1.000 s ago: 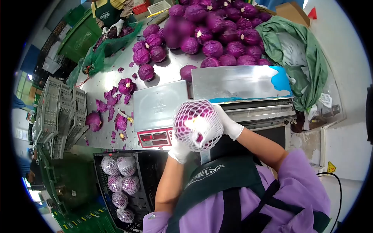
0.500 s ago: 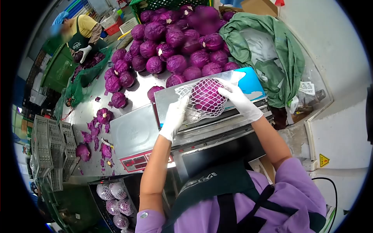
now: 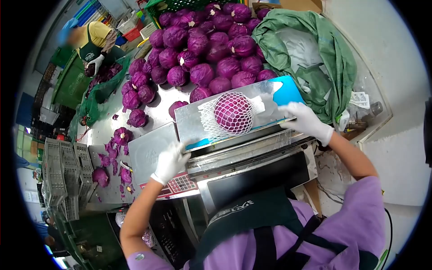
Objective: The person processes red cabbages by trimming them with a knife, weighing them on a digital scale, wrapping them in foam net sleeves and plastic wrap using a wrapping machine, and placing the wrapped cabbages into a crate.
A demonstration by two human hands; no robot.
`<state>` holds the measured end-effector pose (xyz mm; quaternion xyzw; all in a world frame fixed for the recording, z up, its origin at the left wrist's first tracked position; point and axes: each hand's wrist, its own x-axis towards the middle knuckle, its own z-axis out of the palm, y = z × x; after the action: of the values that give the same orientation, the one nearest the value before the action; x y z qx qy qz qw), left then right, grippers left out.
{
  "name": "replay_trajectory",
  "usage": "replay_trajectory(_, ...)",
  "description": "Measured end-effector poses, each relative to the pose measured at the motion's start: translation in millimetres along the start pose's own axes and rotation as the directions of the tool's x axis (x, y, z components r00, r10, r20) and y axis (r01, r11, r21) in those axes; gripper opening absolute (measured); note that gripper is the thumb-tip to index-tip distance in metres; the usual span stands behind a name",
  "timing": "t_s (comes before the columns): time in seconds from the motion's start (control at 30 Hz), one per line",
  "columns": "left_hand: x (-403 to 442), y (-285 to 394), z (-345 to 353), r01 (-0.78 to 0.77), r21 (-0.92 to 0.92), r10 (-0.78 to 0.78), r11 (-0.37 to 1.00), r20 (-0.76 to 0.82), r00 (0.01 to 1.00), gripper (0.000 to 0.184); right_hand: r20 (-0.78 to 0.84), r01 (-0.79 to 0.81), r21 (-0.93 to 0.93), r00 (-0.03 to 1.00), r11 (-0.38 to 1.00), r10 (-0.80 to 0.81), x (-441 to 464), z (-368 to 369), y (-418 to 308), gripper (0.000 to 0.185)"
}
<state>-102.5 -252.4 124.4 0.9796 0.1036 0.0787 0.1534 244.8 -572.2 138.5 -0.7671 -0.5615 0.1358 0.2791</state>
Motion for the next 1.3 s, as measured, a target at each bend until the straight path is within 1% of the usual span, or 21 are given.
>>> replay_trajectory(0.03, -12, -1, -2, -0.116, 0.112, 0.105, 0.987, 0.097, 0.990, 0.052, 0.153, 0.258, -0.330, 0.964, 0.908, -0.218, -12, -6, -2, 0.059)
replay_trajectory(0.07, -20, -2, -4, -0.240, 0.210, 0.197, 0.948, 0.206, 0.959, 0.055, 0.156, 0.264, -0.327, 0.962, 0.907, -0.224, -21, -5, 3, 0.059)
replay_trajectory(0.13, -23, -1, -4, -0.361, 0.350, 0.224, 0.864, 0.375, 0.900, 0.062, 0.392, 0.525, -0.642, 0.851, 0.558, -0.349, -34, -1, 11, 0.052)
replay_trajectory(0.27, 2, 6, 18, -0.403, 0.401, 0.240, 0.823, 0.398, 0.885, 0.053, 0.442, 0.515, -0.584, 0.850, 0.628, -0.286, -24, 17, 16, 0.052)
replay_trajectory(0.33, 4, 6, 28, -0.381, 0.398, 0.209, 0.835, 0.410, 0.888, 0.046, 0.439, 0.523, -0.586, 0.847, 0.619, -0.300, -24, 22, 16, 0.039)
replay_trajectory(0.4, -4, 2, 37, -0.144, 0.071, 0.143, 0.987, 0.015, 0.990, 0.030, 0.114, 0.213, -0.257, 0.975, 0.943, -0.189, -32, 33, 19, 0.023)
replay_trajectory(0.43, -14, 5, 36, 0.165, -0.155, -0.153, 0.974, 0.085, 0.985, 0.024, -0.012, 0.139, -0.141, 0.990, 0.980, -0.142, -39, 40, 19, 0.017)
replay_trajectory(0.47, -21, 14, 24, 0.328, -0.316, -0.280, 0.890, 0.187, 0.942, 0.025, -0.100, 0.081, -0.065, 0.991, 0.995, -0.087, -49, 48, 22, 0.019)
replay_trajectory(0.53, -48, 25, 28, 0.375, -0.570, -0.345, 0.731, 0.165, 0.924, 0.025, -0.131, -0.054, 0.089, 0.989, 0.995, 0.066, -67, 42, 3, 0.019)
replay_trajectory(0.6, -56, 66, -13, 0.405, -0.587, -0.418, 0.701, 0.122, 0.900, 0.025, 0.040, -0.368, 0.275, 0.928, 0.888, 0.372, -75, 4, -43, 0.019)
replay_trajectory(0.7, -67, 96, -75, 0.299, -0.721, -0.479, 0.625, -0.052, 0.876, 0.029, 0.036, -0.486, 0.536, 0.830, 0.690, 0.557, -82, -55, -92, 0.020)
replay_trajectory(0.8, -55, 100, -111, -0.024, -0.743, -0.354, 0.668, -0.346, 0.869, 0.038, -0.279, -0.117, 0.660, 0.879, 0.742, 0.387, -64, -95, -119, 0.023)
replay_trajectory(0.87, -1, 101, -104, -0.073, -0.816, -0.535, 0.573, -0.440, 0.721, 0.041, -0.487, 0.019, 0.674, 0.763, 0.738, 0.425, -12, -80, -115, 0.025)
replay_trajectory(0.93, 65, 73, -75, -0.170, -0.874, -0.613, 0.456, -0.447, 0.651, 0.041, -0.538, 0.176, 0.671, 0.784, 0.721, 0.310, 47, -57, -83, 0.026)
replay_trajectory(1.0, 111, 25, -40, -0.089, -0.804, -0.450, 0.588, -0.417, 0.790, 0.039, -0.353, 0.079, 0.568, 0.923, 0.819, 0.156, 94, -28, -47, 0.044)
replay_trajectory(1.03, 124, 10, -18, 0.046, -0.862, -0.409, 0.505, -0.192, 0.892, 0.044, -0.188, 0.078, 0.458, 0.982, 0.886, 0.011, 103, 1, -9, 0.062)
replay_trajectory(1.07, 135, -2, -1, 0.193, -0.882, -0.339, 0.430, 0.041, 0.940, 0.059, 0.003, 0.105, 0.339, 0.994, 0.935, -0.113, 111, 17, 17, 0.083)
replay_trajectory(1.13, 126, 7, 28, 0.281, -0.798, -0.059, 0.533, 0.296, 0.953, 0.102, 0.506, -0.254, 0.510, 0.861, 0.822, -0.048, 103, 18, 8, 0.112)
replay_trajectory(1.2, 114, 25, 47, -0.030, -0.512, 0.130, 0.859, 0.161, 0.978, 0.133, 0.323, 0.045, 0.494, 0.918, 0.868, -0.231, 97, 41, -3, 0.118)
replay_trajectory(1.23, 115, 35, 51, 0.113, -0.692, 0.023, 0.713, 0.185, 0.983, 0.133, 0.379, -0.162, 0.714, 0.907, 0.681, -0.182, 96, 47, -14, 0.116)
replay_trajectory(1.3, 119, 43, 45, 0.132, -0.755, -0.002, 0.643, 0.171, 0.985, 0.130, 0.297, -0.140, 0.756, 0.944, 0.640, -0.143, 89, 56, -11, 0.116)
